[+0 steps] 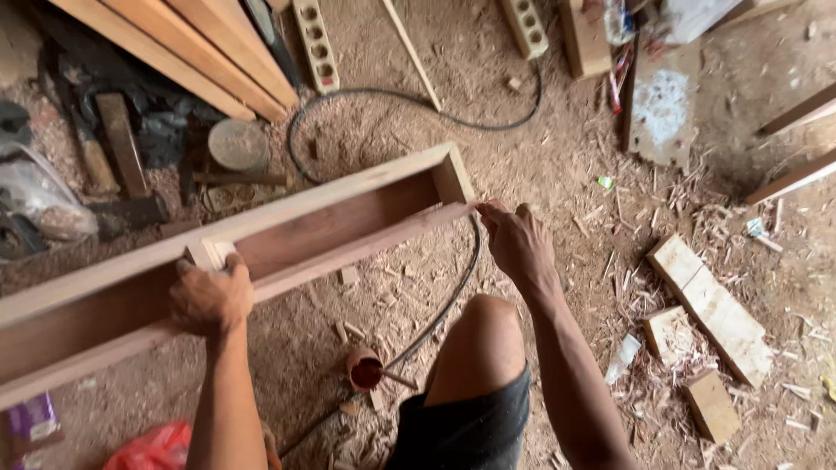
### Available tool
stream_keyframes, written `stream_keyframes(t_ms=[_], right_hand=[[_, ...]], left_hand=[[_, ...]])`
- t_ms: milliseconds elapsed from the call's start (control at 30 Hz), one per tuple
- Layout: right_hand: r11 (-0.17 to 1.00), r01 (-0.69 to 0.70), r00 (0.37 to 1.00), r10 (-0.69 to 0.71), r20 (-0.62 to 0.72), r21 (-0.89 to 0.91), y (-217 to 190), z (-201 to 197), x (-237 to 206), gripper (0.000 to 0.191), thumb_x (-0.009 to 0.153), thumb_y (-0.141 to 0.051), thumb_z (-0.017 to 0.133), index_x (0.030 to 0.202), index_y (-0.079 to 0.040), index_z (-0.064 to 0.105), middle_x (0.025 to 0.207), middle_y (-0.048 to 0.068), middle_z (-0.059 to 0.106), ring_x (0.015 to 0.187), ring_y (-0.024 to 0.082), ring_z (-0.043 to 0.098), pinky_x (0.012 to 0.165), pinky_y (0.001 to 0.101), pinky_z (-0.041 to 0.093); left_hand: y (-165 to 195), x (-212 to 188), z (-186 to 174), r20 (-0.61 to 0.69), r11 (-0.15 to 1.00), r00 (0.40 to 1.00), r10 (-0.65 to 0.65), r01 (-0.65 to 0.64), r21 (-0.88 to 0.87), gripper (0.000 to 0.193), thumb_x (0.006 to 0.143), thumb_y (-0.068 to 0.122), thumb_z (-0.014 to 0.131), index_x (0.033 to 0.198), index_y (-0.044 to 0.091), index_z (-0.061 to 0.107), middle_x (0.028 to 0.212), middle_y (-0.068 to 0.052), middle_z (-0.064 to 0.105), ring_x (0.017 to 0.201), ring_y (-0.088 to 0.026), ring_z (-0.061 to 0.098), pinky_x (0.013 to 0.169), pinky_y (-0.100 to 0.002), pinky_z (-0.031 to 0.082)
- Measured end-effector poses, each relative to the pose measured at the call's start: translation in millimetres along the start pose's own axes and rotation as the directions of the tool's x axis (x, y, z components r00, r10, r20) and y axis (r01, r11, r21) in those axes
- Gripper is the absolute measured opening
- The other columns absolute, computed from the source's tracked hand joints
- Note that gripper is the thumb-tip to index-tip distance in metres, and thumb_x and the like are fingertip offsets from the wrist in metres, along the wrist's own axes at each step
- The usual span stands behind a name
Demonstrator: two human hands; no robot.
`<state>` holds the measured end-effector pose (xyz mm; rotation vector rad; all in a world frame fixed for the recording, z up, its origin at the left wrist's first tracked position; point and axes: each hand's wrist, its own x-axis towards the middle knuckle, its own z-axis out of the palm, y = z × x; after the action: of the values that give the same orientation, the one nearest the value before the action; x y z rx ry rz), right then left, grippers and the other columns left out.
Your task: The person sits on the floor and uses a small stick to apply reddish filler from a container into the joints of a long wooden frame. They repeatedly dip the stick into the filler and spread it along the seams, occasionally adjusting the frame's position.
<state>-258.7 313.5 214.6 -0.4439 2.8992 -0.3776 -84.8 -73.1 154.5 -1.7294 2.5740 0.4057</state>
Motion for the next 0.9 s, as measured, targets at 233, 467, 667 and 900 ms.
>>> stream_keyframes(t_ms=[233,467,667,900], right_hand=[[0.994,0.005,0.99,0.011,0.143,-0.109,-5.6,-5.1,6.9,0.037,0.112,-0.027,0.036,0.134,-0.031,0.065,0.084,0.005,0.06,0.046,0.012,0.04,0.037,0.0276,0.036],[0.981,0.195,0.964,-0.193,-0.183,-0.011,-11.9,7.0,86.5,0.036,0.108,-0.035,0.045,0.138,-0.029,0.063,0.094,0.012,0.057,0.051,0.013,0.039,0.035,0.0237,0.034],[0.908,0.417,0.893,-0.398,-0.211,0.051,-1.7,15.4,101.2,0.032,0.112,-0.024,0.048,0.138,-0.027,0.065,0.091,0.008,0.061,0.057,0.013,0.043,0.036,0.0258,0.038],[0.887,0.448,0.881,-0.459,-0.115,-0.114,-15.2,-23.8,107.4,0.026,0.108,-0.025,0.056,0.126,-0.031,0.073,0.084,0.006,0.063,0.056,0.012,0.042,0.04,0.0277,0.04]], left_hand=[[-4.2,4.2,4.6,0.069,0.996,0.995,-0.074,0.077,-0.046,0.048,0.091,0.044,0.071,0.112,0.001,0.063,0.091,-0.019,0.071,0.079,-0.032,0.069,0.073,-0.048,0.056],[-4.3,13.3,8.9,0.04,0.999,0.999,-0.03,0.031,-0.027,0.05,0.089,0.044,0.072,0.112,0.001,0.061,0.088,-0.019,0.069,0.075,-0.031,0.066,0.065,-0.046,0.054],[-4.5,16.3,9.9,0.118,0.997,0.991,-0.063,0.066,-0.028,0.05,0.093,0.045,0.07,0.114,0.001,0.06,0.09,-0.018,0.069,0.077,-0.031,0.066,0.068,-0.045,0.053],[1.0,14.7,1.3,0.175,0.994,0.979,-0.11,0.11,0.008,0.057,0.093,0.052,0.068,0.117,0.001,0.059,0.09,-0.019,0.069,0.079,-0.031,0.066,0.069,-0.045,0.053]])
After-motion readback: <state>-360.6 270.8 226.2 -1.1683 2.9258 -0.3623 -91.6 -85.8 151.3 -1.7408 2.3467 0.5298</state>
